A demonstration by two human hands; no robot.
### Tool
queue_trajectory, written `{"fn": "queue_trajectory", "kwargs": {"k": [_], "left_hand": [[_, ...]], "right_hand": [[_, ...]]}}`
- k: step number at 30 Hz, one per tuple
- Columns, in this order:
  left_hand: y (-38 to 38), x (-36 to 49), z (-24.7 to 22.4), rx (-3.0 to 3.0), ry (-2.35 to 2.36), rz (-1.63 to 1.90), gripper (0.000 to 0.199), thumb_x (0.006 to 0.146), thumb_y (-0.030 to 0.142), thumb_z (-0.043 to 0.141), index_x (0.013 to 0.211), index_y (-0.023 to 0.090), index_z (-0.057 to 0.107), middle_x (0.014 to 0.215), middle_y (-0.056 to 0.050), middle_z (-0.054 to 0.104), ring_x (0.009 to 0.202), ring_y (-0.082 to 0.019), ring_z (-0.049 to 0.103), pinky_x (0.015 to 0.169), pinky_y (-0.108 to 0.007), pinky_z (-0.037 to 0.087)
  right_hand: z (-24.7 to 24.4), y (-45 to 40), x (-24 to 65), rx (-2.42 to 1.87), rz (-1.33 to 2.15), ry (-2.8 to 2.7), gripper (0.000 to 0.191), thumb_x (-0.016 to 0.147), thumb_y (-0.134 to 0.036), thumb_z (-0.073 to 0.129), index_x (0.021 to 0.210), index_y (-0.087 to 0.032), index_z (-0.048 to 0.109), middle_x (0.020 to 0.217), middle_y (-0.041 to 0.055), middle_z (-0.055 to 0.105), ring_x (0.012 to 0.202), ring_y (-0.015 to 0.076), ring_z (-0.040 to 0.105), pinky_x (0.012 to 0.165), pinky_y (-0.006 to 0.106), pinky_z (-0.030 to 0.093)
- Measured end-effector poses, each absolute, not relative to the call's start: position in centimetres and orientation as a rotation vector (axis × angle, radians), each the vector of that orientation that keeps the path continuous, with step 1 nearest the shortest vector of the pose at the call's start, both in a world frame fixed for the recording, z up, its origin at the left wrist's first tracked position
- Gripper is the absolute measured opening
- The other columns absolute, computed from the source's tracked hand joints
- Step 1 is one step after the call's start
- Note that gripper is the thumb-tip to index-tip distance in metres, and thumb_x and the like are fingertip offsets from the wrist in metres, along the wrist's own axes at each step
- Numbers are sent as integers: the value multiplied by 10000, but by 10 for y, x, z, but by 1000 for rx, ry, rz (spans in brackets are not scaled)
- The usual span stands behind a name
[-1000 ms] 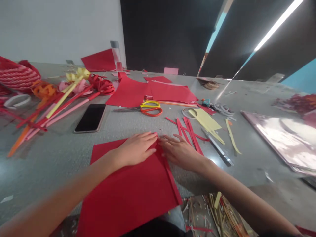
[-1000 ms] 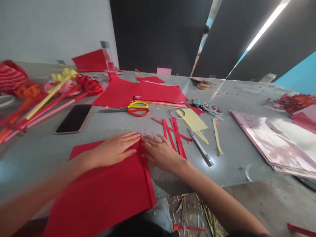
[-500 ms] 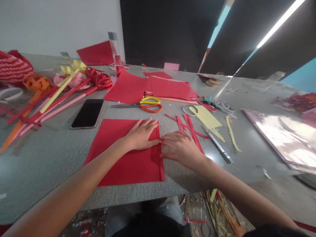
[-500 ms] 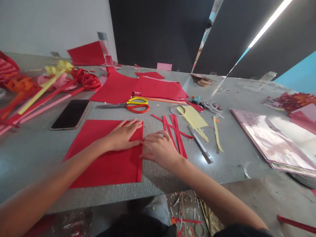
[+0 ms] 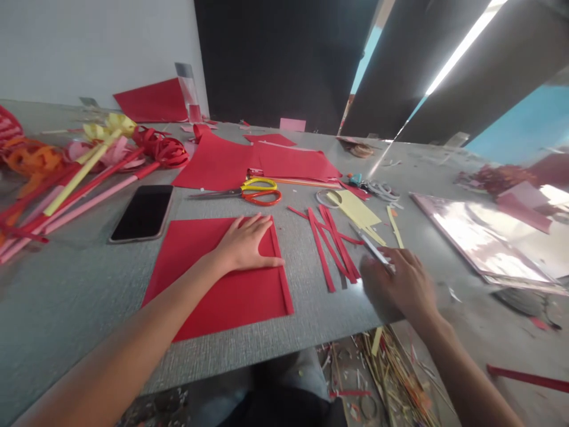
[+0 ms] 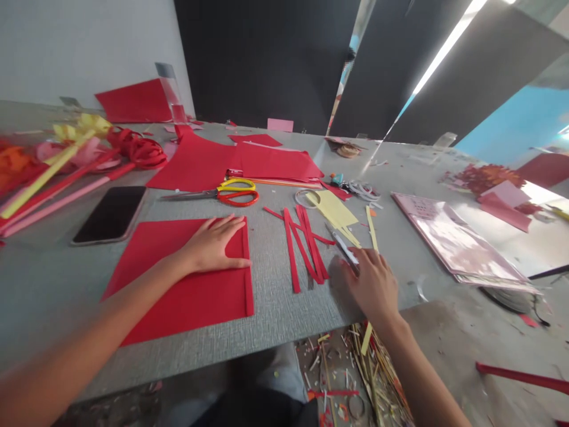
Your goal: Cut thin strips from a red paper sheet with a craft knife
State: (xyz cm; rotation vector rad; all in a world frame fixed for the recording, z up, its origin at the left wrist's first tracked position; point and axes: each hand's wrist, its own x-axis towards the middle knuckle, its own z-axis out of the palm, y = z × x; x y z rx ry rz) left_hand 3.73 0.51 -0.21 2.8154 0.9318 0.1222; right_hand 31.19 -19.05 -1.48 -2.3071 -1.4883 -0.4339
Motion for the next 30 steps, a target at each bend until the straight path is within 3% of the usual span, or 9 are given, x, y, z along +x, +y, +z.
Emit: {"fn": "queue_trajectory", "kwargs": {"k": [4,8,10,14,18,22,26,30], "left_hand": [[2,31,2,2806,1085,142,942,705,756,410,1395,120,322,1484,-134,276,1370,-310,215,1105,-509,150],[-19,30,3,2869,1138,283,577,843,537,405,1272,161,492,1383,-115,462,1281,-268,397,1056,-436,288],[-28,31,3,2898,1098,292,487,880,441,372,1258,164,505,1366,-102,484,1267,-246,418,1052,-415,296],[-35,34,2,2861,985,78,621,886,496,314,1369,109,371,1477,-127,296,1365,-271,246,1103,-451,194],[-34,32,0,2796,962,-22,805,827,634,317,1438,120,215,1521,-115,147,1398,-289,112,1124,-484,65],[-33,31,-1,2787,950,-46,902,772,706,337,1450,136,166,1530,-106,126,1400,-296,89,1128,-467,34],[-33,31,-1,2800,949,-41,901,770,710,330,1450,141,166,1530,-105,134,1399,-295,96,1128,-462,37],[-33,32,1,2794,949,-80,913,773,708,324,1448,115,162,1530,-117,116,1402,-293,77,1126,-470,35]], "right_hand": [[-17,-184,333,-2492,-255,-1387,352,838,-469,447,948,-215,664,941,71,646,841,234,592,637,318,406],[-11,-182,330,-2611,-296,-1327,340,868,-414,385,929,-217,654,923,75,656,806,238,599,602,321,375],[-9,-185,327,-2600,-380,-1263,343,871,-391,373,962,-193,638,919,99,664,802,250,606,618,332,387],[-6,-202,304,-2376,-366,-1284,356,868,-403,394,1044,-163,589,843,104,684,719,237,632,567,315,425],[-4,-232,250,-1956,-79,-1753,332,911,-281,391,1191,-191,544,756,40,655,554,122,595,517,231,448],[-9,-258,204,-1675,188,-2084,379,908,-144,361,1232,-201,549,749,29,631,528,83,574,490,182,463],[-15,-265,189,-1675,255,-2071,400,902,-129,344,1237,-156,560,736,49,638,556,94,596,523,178,505],[-17,-262,189,-1736,240,-2042,438,891,-128,339,1279,-189,535,716,46,642,542,94,596,521,173,511]]}}
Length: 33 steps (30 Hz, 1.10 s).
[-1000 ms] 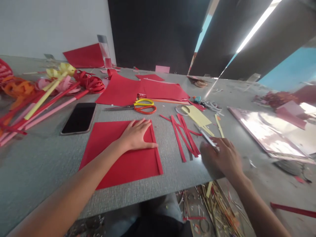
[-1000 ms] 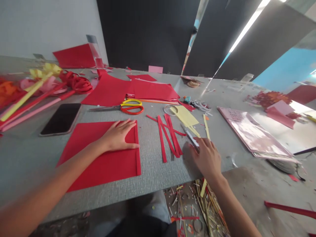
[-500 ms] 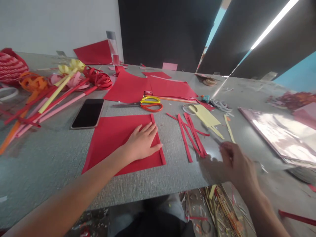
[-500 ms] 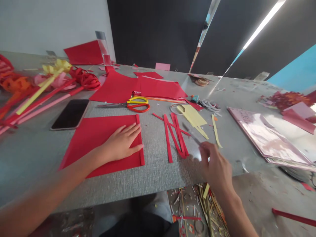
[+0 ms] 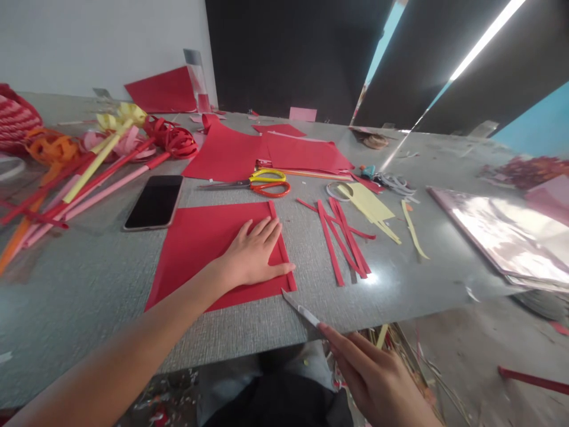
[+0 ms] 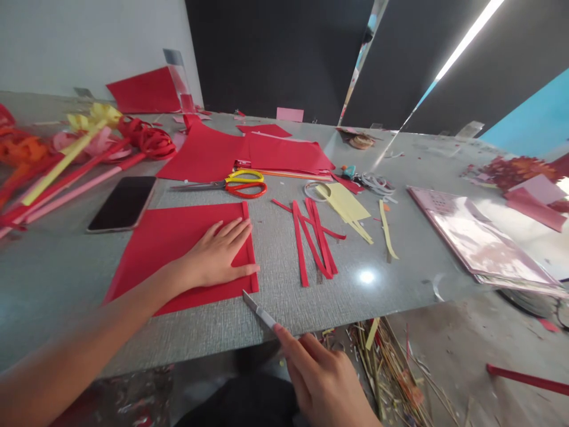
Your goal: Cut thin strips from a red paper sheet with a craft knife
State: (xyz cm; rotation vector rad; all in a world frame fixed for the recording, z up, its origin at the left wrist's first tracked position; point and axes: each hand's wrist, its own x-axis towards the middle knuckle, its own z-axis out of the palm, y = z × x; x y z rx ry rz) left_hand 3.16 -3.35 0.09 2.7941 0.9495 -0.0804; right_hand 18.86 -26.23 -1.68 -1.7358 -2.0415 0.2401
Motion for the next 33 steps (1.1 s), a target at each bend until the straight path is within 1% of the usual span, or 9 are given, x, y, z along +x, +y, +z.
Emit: {"fn": "queue_trajectory", "kwargs": {"k": [7,13,17,20,22,25,28,30,33], "left_hand": [[-34,32,3,2793,944,-81,956,730,751,351,1451,155,152,1533,-108,104,1401,-301,79,1126,-468,28],[-33,31,1,2793,944,-80,971,731,754,347,1455,143,134,1534,-111,95,1400,-307,73,1125,-471,26],[-32,31,1,2798,938,-56,972,728,752,361,1455,148,136,1532,-118,103,1398,-313,82,1122,-477,26],[-33,32,4,2783,939,-104,995,719,761,359,1454,128,139,1532,-124,85,1400,-311,68,1123,-475,24],[-33,32,6,2775,943,-133,1008,714,767,354,1453,116,142,1532,-123,75,1400,-313,58,1124,-471,21],[-32,31,4,2787,944,-116,995,716,764,350,1454,130,141,1533,-115,86,1400,-310,67,1125,-467,22],[-31,30,1,2812,919,-75,968,723,752,353,1456,159,134,1534,-104,102,1400,-303,79,1124,-460,23],[-30,30,-1,2819,909,-69,966,722,749,358,1457,165,131,1534,-102,108,1400,-303,79,1125,-454,21],[-30,30,1,2811,916,-83,982,713,757,361,1457,159,133,1533,-105,107,1399,-306,81,1125,-455,18]], "right_hand": [[-18,-265,191,-1786,166,-2008,413,901,-147,338,1241,-171,571,676,37,627,498,86,585,490,163,507],[-19,-267,192,-1812,128,-2013,455,888,-137,341,1297,-228,519,680,34,645,488,93,590,475,166,502],[-20,-270,192,-1808,117,-2022,434,896,-138,329,1271,-188,541,720,41,659,515,101,615,490,182,519],[-19,-271,191,-1816,90,-2025,418,897,-133,319,1232,-151,568,729,43,662,515,114,629,453,196,516],[-19,-273,189,-1833,60,-2028,412,895,-134,318,1205,-152,589,721,42,665,501,120,632,430,201,508],[-23,-276,187,-1854,-20,-2014,418,889,-150,333,1222,-196,581,688,27,665,429,121,608,346,201,451],[-28,-279,185,-1853,-112,-1996,466,879,-158,345,1308,-252,500,624,2,644,361,129,569,280,218,383],[-28,-279,184,-1847,-136,-2007,489,872,-145,345,1332,-254,469,619,-3,643,360,137,570,281,230,388],[-22,-274,182,-1847,-134,-2043,461,867,-123,333,1273,-200,537,657,16,660,377,137,582,297,232,414]]}}
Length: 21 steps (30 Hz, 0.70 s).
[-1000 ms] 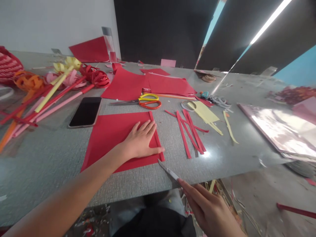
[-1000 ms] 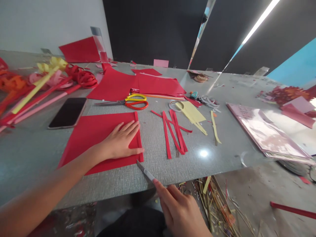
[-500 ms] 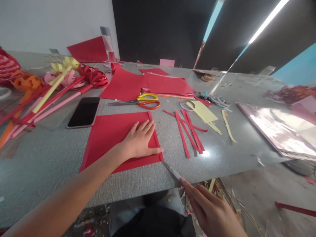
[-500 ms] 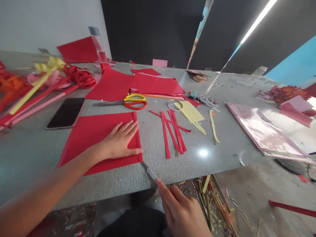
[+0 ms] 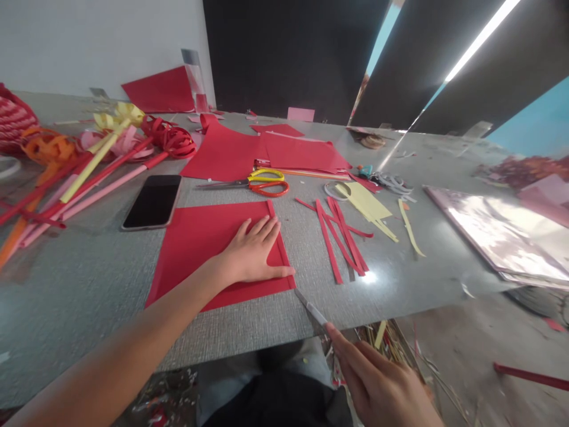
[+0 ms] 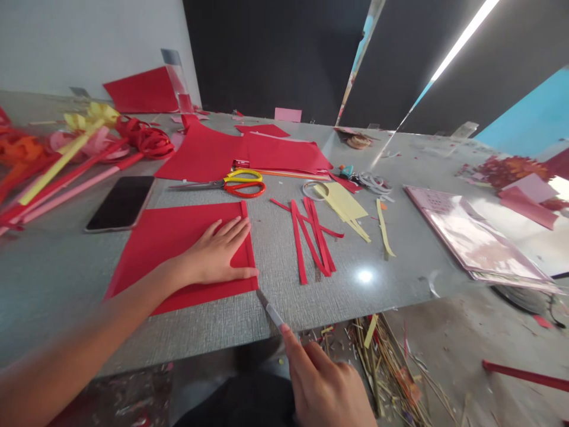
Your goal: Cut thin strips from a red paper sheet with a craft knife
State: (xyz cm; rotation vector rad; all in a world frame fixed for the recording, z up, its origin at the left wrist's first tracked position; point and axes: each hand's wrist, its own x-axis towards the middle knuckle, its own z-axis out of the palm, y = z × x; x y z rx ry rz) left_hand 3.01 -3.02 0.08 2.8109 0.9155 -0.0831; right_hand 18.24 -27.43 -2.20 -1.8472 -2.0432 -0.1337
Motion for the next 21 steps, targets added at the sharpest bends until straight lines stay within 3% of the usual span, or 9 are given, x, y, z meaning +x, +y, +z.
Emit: {"fn": "queue_trajectory", "kwargs": {"k": [5,12,21], "left_hand": [[-32,32,6,2783,940,-163,1035,713,770,341,1455,83,119,1530,-129,56,1402,-311,38,1123,-467,-8],[-32,31,3,2799,917,-118,1011,718,764,333,1452,97,140,1528,-129,90,1400,-312,61,1121,-476,13],[-33,32,6,2787,924,-156,1031,711,780,321,1455,95,122,1529,-126,56,1404,-298,33,1120,-467,-8]], "right_hand": [[-9,-263,182,-1856,-143,-2131,409,879,-120,319,1143,-97,630,625,50,645,384,134,570,372,239,474],[-4,-255,184,-1888,-67,-2131,484,842,-86,330,1243,-206,571,595,27,632,410,106,554,394,194,434],[-1,-245,184,-1916,-117,-2166,433,853,-105,343,1188,-183,606,596,26,646,416,98,566,397,184,411]]}}
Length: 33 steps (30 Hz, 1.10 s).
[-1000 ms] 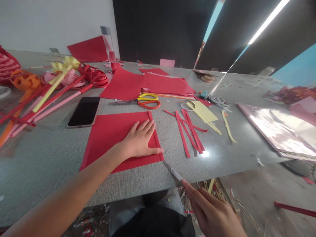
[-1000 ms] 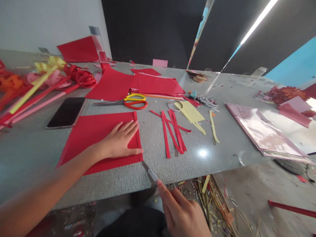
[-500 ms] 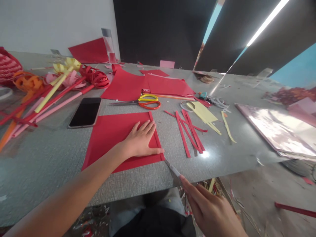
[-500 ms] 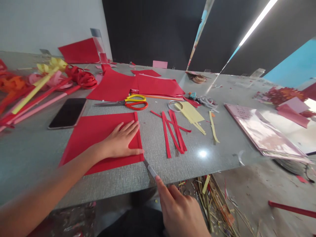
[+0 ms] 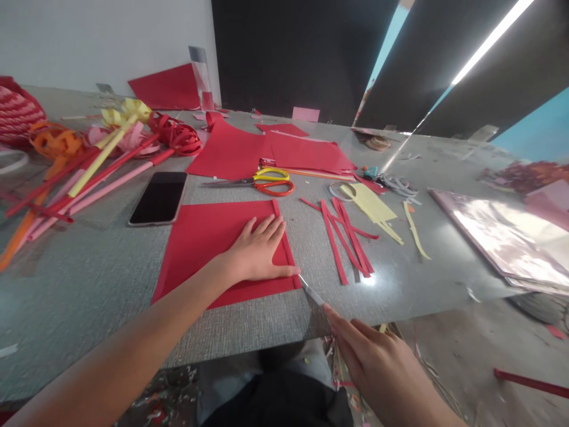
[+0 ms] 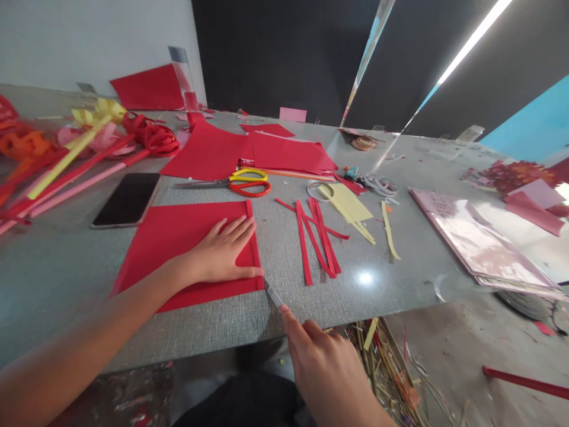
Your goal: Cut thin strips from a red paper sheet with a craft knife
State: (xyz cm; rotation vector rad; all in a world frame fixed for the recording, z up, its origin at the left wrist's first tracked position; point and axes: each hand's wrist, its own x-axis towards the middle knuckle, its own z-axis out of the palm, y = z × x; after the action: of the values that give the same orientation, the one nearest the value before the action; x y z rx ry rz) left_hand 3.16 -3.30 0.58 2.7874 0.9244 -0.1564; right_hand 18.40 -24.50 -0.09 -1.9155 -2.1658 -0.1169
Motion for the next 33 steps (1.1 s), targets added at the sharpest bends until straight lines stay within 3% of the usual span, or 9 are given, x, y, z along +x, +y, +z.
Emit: {"fn": "queue_trajectory", "kwargs": {"k": [6,17,33], "left_hand": [[-35,32,10,2779,935,-212,1051,714,789,290,1458,76,83,1529,-115,15,1408,-269,-7,1122,-460,-22],[-34,33,6,2769,931,-152,1100,663,846,265,1456,96,133,1533,-120,65,1400,-322,30,1121,-470,8],[-34,32,3,2805,939,-111,1017,721,775,293,1455,89,135,1528,-123,88,1404,-288,51,1123,-466,16]], "right_hand": [[3,-235,183,-1901,-186,-2199,413,851,-92,318,1128,-121,623,593,10,638,397,118,576,367,232,369],[-1,-207,183,-1974,-358,-2190,361,849,-146,394,1102,-173,650,550,-9,622,362,110,540,372,269,197],[1,-170,179,-2160,-353,-2199,377,837,-182,496,1197,-228,597,690,15,700,481,162,621,411,282,161]]}}
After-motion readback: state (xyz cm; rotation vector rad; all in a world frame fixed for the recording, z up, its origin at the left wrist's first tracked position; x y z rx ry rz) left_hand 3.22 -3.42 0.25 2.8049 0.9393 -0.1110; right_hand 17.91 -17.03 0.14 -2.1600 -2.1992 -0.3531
